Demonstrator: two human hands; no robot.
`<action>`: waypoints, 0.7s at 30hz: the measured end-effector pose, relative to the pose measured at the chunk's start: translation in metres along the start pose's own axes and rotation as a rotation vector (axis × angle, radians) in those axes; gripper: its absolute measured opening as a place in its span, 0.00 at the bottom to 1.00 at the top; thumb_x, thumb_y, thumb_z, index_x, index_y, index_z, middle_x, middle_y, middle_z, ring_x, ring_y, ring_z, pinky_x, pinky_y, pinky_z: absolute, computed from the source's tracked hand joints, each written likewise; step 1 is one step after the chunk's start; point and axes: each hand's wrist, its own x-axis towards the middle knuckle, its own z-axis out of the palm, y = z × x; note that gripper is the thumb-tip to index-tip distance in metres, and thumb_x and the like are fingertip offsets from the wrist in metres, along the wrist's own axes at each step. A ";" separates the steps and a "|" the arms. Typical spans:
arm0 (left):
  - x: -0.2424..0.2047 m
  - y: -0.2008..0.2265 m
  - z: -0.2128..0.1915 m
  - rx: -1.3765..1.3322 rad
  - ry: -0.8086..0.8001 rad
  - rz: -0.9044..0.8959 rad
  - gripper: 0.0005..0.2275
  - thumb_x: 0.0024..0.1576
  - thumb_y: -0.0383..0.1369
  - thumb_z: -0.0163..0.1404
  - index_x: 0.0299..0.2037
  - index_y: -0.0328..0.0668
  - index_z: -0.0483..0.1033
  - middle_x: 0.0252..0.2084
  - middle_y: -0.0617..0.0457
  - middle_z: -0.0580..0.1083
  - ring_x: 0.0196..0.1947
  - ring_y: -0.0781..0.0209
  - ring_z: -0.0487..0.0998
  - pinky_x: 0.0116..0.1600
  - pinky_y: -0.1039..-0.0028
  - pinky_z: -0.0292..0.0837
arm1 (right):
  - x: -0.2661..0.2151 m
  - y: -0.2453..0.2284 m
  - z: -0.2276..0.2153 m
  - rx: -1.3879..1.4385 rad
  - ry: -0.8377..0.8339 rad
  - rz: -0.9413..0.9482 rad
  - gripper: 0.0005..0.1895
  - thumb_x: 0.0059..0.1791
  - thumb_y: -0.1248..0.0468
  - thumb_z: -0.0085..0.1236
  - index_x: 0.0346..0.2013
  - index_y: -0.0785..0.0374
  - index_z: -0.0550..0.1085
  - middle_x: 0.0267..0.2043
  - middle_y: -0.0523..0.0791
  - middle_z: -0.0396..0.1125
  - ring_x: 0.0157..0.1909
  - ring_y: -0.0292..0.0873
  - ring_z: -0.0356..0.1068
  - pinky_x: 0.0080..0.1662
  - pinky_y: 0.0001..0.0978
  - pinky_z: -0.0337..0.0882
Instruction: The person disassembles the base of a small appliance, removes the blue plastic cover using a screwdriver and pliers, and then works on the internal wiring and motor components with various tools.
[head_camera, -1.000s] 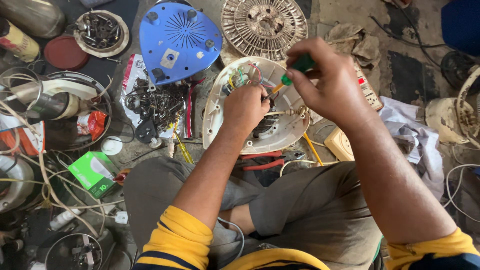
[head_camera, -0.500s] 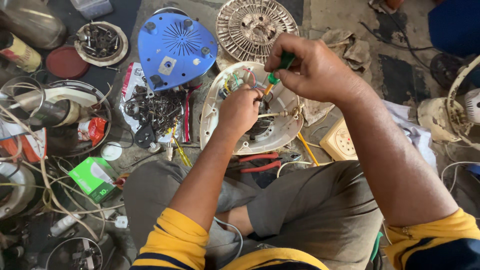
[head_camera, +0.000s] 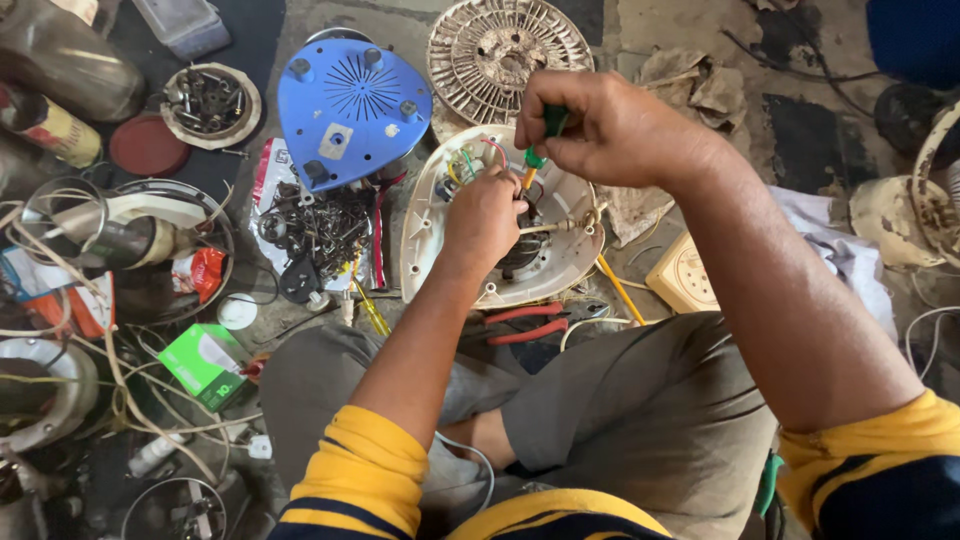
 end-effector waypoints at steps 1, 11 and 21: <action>0.001 0.001 0.000 0.006 -0.002 0.015 0.08 0.52 0.31 0.61 0.37 0.37 0.78 0.42 0.45 0.76 0.42 0.43 0.80 0.46 0.57 0.73 | 0.000 -0.002 -0.001 0.002 0.004 0.011 0.13 0.45 0.78 0.54 0.42 0.64 0.71 0.42 0.43 0.75 0.46 0.37 0.76 0.45 0.31 0.76; -0.020 0.057 -0.055 -0.507 0.163 0.183 0.12 0.61 0.36 0.55 0.48 0.37 0.71 0.34 0.44 0.74 0.35 0.47 0.77 0.39 0.62 0.71 | -0.038 -0.059 0.001 0.066 0.276 -0.108 0.14 0.51 0.72 0.59 0.50 0.65 0.70 0.50 0.47 0.68 0.53 0.41 0.72 0.51 0.34 0.75; -0.094 -0.061 -0.079 -0.206 0.535 -0.145 0.12 0.68 0.37 0.49 0.51 0.39 0.81 0.43 0.46 0.80 0.42 0.54 0.81 0.48 0.66 0.73 | -0.148 -0.015 0.181 -0.309 -0.075 0.067 0.31 0.41 0.63 0.67 0.58 0.63 0.72 0.52 0.56 0.68 0.53 0.61 0.70 0.52 0.50 0.71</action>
